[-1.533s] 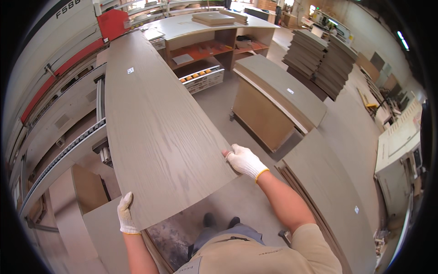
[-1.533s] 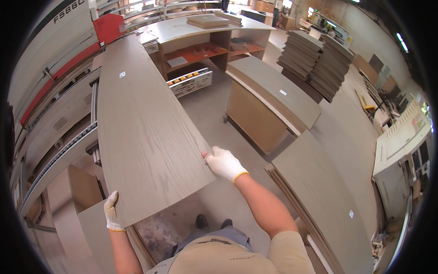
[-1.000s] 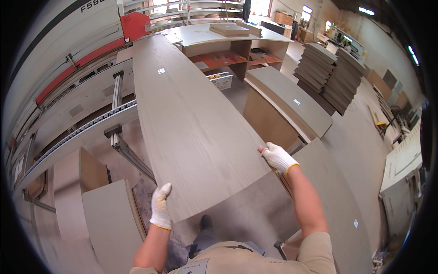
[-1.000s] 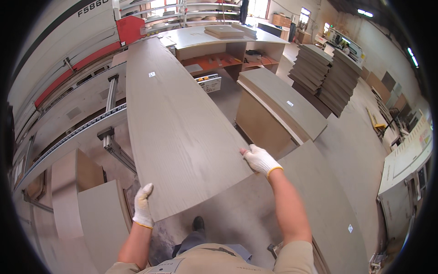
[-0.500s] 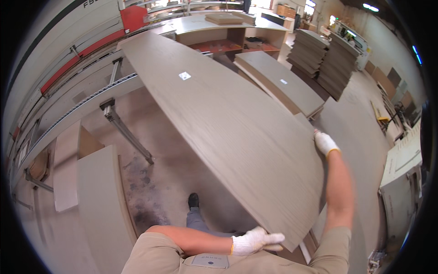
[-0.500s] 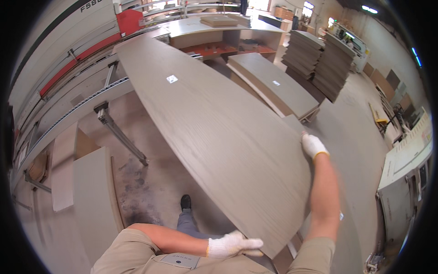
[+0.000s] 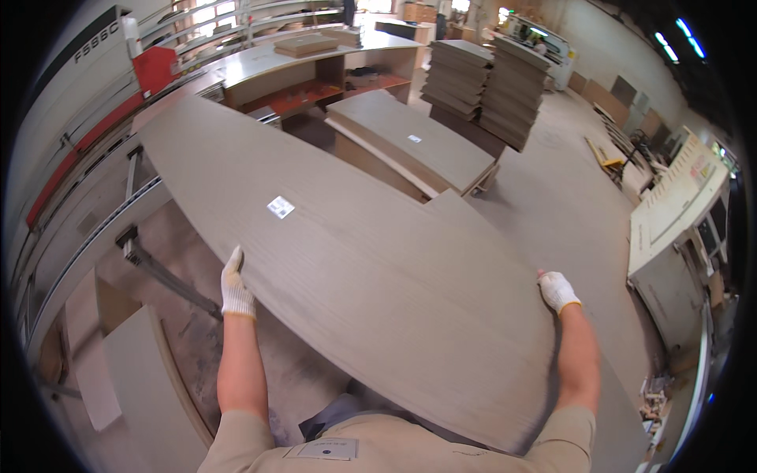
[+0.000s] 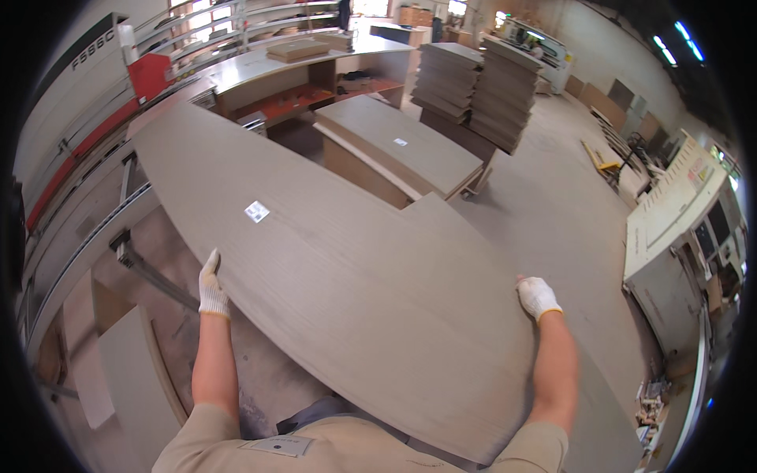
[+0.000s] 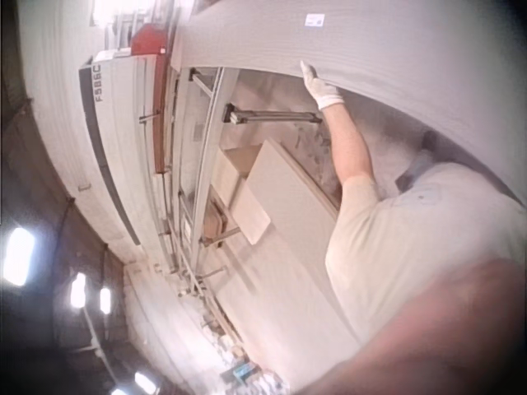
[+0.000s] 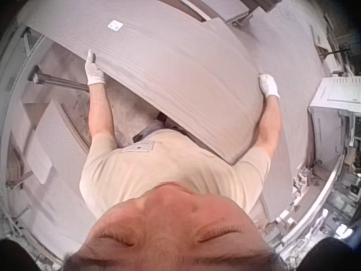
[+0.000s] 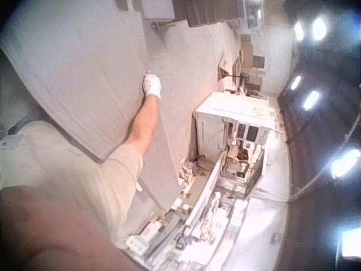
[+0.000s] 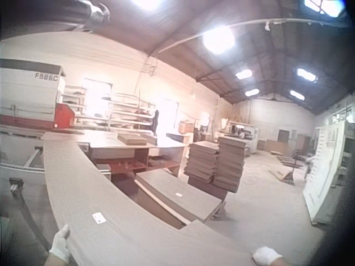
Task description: The person picks up large flat wood panels from a conveyor belt and stacks them on a nearby pile. The person handles each panel one at a time, carrying it to the stack and placing it on top.
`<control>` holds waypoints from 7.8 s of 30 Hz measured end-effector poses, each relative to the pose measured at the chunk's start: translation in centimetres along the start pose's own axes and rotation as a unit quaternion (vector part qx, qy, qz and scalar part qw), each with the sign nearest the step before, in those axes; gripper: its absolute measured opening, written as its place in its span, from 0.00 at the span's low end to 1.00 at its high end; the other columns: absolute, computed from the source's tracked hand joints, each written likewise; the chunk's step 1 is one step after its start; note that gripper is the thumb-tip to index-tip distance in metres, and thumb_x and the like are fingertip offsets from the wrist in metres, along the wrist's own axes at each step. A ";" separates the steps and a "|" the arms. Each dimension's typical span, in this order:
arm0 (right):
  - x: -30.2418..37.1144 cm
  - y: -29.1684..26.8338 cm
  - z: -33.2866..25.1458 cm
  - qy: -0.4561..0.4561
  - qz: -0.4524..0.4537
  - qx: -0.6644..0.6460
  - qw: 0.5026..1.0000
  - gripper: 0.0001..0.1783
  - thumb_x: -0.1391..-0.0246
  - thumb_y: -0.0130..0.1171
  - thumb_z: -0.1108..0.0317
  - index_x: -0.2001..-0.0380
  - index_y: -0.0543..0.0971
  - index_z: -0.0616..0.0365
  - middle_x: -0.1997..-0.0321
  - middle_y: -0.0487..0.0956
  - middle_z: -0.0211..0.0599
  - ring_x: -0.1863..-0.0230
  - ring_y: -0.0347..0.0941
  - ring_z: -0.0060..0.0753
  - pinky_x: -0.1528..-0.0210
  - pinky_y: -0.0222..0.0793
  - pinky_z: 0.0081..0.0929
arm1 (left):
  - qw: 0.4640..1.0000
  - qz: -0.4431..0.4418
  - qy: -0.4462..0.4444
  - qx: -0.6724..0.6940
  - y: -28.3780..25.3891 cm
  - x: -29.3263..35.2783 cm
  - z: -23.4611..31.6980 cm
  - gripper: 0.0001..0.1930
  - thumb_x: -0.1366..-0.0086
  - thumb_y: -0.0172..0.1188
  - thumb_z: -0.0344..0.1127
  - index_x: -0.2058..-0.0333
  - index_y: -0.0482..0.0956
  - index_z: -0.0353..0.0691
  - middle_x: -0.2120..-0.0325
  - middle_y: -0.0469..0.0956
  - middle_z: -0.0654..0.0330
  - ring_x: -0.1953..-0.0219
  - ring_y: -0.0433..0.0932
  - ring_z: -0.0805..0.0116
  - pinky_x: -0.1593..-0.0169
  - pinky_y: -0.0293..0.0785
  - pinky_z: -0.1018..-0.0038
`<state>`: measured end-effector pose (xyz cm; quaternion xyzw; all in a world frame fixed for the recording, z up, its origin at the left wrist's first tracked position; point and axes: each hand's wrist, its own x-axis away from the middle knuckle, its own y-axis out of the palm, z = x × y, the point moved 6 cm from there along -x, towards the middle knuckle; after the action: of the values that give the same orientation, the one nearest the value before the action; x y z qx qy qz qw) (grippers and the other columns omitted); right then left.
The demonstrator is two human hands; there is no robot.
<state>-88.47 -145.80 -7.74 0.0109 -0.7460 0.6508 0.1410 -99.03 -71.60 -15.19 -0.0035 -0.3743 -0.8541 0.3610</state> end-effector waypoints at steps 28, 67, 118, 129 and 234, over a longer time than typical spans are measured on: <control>-3.1 -0.1 -20.4 -0.076 -0.096 -0.128 0.984 0.35 0.29 0.38 0.40 0.47 0.84 0.57 0.41 0.81 0.52 0.39 0.75 0.61 0.36 0.69 0.51 | 0.988 -0.056 -0.066 -0.126 4.0 4.0 -6.2 0.20 0.28 0.57 0.48 0.48 0.78 0.39 0.44 0.78 0.54 0.41 0.74 0.57 0.36 0.71 0.57; 36.0 -1.1 60.3 0.244 0.155 0.012 0.957 0.25 0.36 0.51 0.51 0.66 0.85 0.64 0.61 0.82 0.62 0.54 0.77 0.68 0.51 0.71 0.56 | 0.925 -0.070 -0.365 -0.083 10.8 55.7 -38.2 0.23 0.28 0.62 0.31 0.38 0.67 0.36 0.43 0.75 0.51 0.41 0.76 0.53 0.37 0.74 0.50; 8.3 13.7 36.6 0.082 0.101 -0.058 0.990 0.29 0.33 0.47 0.48 0.39 0.78 0.57 0.33 0.75 0.38 0.28 0.61 0.38 0.25 0.44 0.45 | 0.191 -0.729 0.277 -0.596 17.2 56.6 -47.1 0.60 0.62 0.77 0.66 0.40 0.64 0.27 0.36 0.64 0.31 0.31 0.58 0.25 0.28 0.47 0.31; 7.3 13.1 35.9 0.031 0.075 -0.042 0.996 0.29 0.31 0.46 0.48 0.41 0.79 0.58 0.37 0.78 0.38 0.33 0.67 0.33 0.26 0.47 0.40 | 0.151 -0.794 0.305 -0.503 20.1 67.9 -50.9 0.52 0.63 0.78 0.63 0.46 0.70 0.32 0.46 0.69 0.46 0.40 0.66 0.38 0.34 0.57 0.34; 8.2 26.4 -58.8 -0.484 -0.116 -0.076 0.864 0.31 0.44 0.60 0.60 0.37 0.74 0.54 0.30 0.70 0.52 0.33 0.69 0.56 0.32 0.67 0.46 | 0.783 0.471 0.403 -0.048 -45.1 17.5 37.0 0.42 0.28 0.57 0.57 0.24 0.52 0.46 0.25 0.53 0.53 0.27 0.58 0.53 0.29 0.61 0.57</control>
<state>-90.05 -83.14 -24.76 0.4002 -0.7612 0.4835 -0.1634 -149.64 -37.86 -12.45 0.1474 -0.1047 -0.5183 0.8358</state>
